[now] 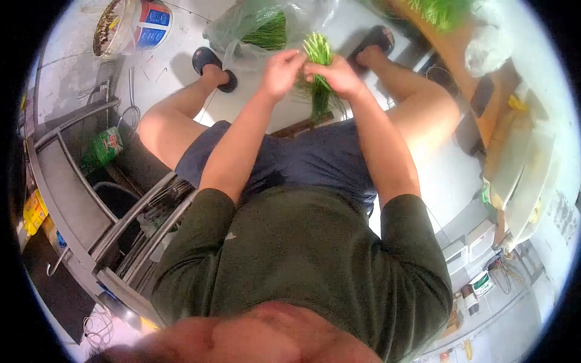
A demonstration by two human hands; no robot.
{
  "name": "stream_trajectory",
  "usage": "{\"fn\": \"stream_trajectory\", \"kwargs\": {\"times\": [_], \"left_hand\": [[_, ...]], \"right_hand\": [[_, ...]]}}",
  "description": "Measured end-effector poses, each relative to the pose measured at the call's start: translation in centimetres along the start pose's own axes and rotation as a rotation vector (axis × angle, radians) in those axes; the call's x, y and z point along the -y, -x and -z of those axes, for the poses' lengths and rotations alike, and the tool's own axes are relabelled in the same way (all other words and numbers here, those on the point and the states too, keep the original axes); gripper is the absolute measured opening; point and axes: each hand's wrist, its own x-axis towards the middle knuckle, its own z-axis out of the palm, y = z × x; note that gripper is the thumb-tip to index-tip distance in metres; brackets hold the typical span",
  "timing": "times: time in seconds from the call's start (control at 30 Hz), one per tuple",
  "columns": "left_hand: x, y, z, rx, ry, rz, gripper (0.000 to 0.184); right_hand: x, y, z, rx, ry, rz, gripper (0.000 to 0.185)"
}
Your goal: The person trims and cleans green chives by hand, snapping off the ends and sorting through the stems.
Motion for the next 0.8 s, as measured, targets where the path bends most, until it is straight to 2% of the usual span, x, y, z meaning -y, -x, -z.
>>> {"fn": "stream_trajectory", "kwargs": {"times": [0.1,0.2,0.27,0.4,0.5,0.6,0.8], "left_hand": [[1.6,-1.2,-0.3,-0.203,0.216,-0.017,0.023],[1.8,-1.2,0.3,-0.197,0.276,-0.017,0.019],[1.5,-1.0,0.1,-0.151,0.193,-0.005,0.020],[-0.8,0.0,-0.4,0.012,0.121,-0.017,0.020],[0.7,-0.8,-0.5,-0.048,0.322,0.022,0.016],[1.1,-0.9,0.6,-0.060,0.316,0.054,0.014],[2.2,-1.1,1.2,-0.066,0.345,0.051,0.018]], "right_hand": [[0.4,0.5,-0.5,-0.080,-0.083,-0.026,0.018],[-0.3,0.0,0.6,-0.001,0.026,0.004,0.017],[-0.8,-0.3,1.1,0.029,0.063,0.019,0.019],[-0.5,-0.1,0.7,0.090,0.120,0.042,0.021],[-0.4,0.2,0.4,0.056,0.064,0.047,0.020],[-0.6,0.2,0.0,-0.082,-0.091,0.036,0.016],[-0.5,-0.4,0.2,-0.239,-0.029,0.147,0.014]]}}
